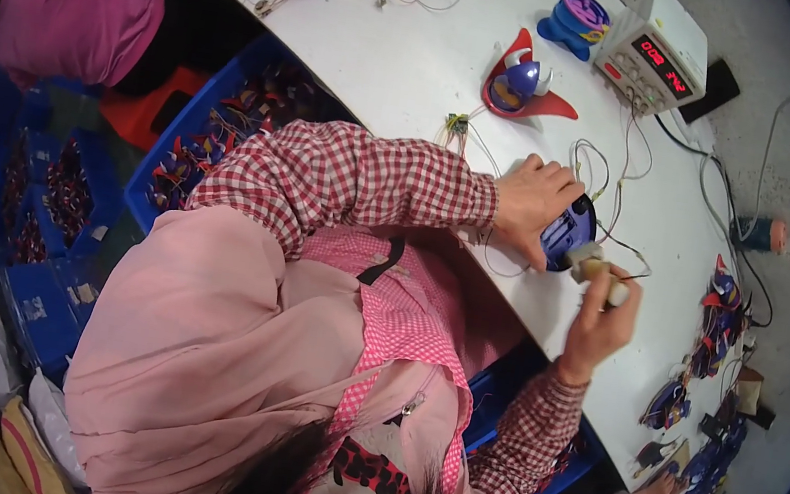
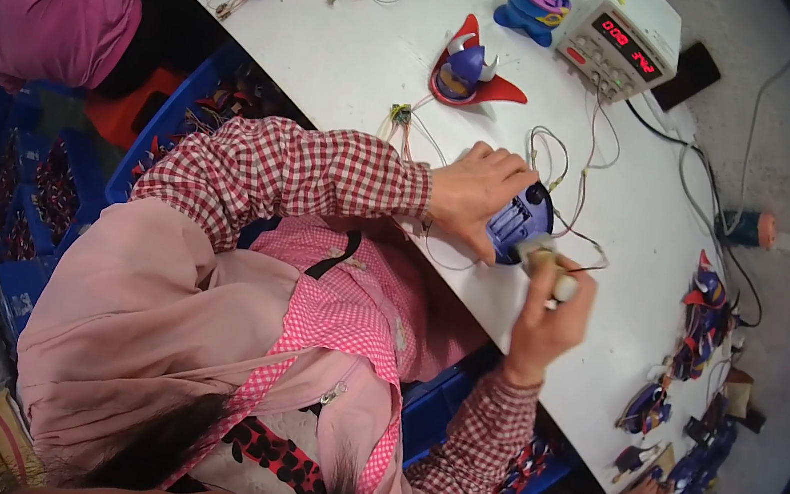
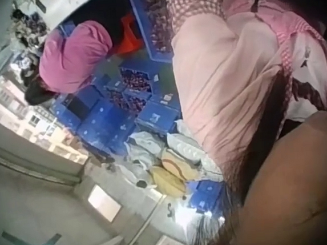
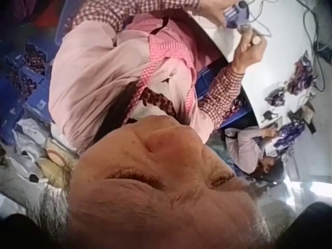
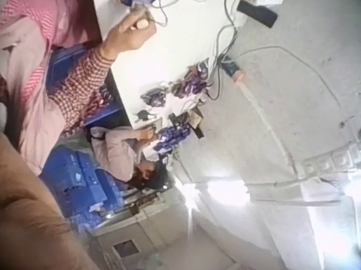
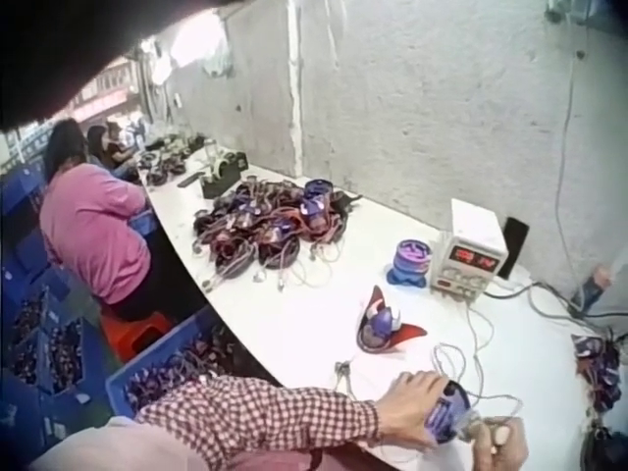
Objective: Assembling small electronic toy bases by connecting wires and fitting plastic components.
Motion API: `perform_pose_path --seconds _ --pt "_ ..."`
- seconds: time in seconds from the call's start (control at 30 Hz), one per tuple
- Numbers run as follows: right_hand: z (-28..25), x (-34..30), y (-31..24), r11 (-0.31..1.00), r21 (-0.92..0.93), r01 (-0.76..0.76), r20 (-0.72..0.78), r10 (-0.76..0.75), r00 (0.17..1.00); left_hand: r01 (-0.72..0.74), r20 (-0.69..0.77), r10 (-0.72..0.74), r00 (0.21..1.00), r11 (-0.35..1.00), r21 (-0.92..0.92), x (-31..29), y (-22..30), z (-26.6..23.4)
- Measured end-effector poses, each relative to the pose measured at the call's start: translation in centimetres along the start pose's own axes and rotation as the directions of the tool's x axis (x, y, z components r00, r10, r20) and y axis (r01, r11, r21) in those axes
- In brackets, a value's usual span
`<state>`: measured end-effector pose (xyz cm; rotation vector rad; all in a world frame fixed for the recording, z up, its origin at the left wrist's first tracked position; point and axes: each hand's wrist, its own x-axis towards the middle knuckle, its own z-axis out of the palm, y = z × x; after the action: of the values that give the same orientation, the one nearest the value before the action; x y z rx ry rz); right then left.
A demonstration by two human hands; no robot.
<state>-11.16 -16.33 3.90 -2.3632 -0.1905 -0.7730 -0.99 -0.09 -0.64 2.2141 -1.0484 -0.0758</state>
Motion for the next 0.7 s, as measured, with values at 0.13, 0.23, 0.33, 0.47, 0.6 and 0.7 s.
perform_pose_path --seconds 0.13,0.23,0.33,0.47,0.6,0.7 --pt "-2.9 -0.8 3.3 0.934 -0.006 -0.358 -0.006 0.358 0.934 -0.088 -0.031 0.090 0.995 0.995 0.049 -0.1 -1.1 -0.1" --pt "-3.3 -2.3 5.5 0.927 -0.016 -0.375 0.002 0.375 0.927 -0.108 -0.242 0.082 0.967 0.989 -0.096 -1.2 -2.3 -2.2" --pt "-3.4 -3.1 6.2 0.937 0.001 -0.350 -0.025 0.350 0.936 -0.050 -0.449 -0.012 0.894 0.991 -0.126 -3.0 -5.0 -6.1" --pt "-3.5 -3.5 6.6 0.886 0.016 -0.463 -0.023 0.463 0.886 0.102 -0.523 -0.236 0.819 0.957 -0.271 -2.9 -10.9 -8.1" --pt "-3.1 -3.0 3.6 0.882 -0.295 -0.368 -0.315 0.274 0.909 0.261 -0.460 -0.263 0.848 0.963 -0.070 -1.4 -14.3 -6.9" --pt "-1.6 -1.0 -2.1 0.977 -0.060 -0.207 -0.166 0.194 0.967 0.234 -0.309 -0.294 0.905 0.948 -0.218 -0.6 -13.8 -7.0"
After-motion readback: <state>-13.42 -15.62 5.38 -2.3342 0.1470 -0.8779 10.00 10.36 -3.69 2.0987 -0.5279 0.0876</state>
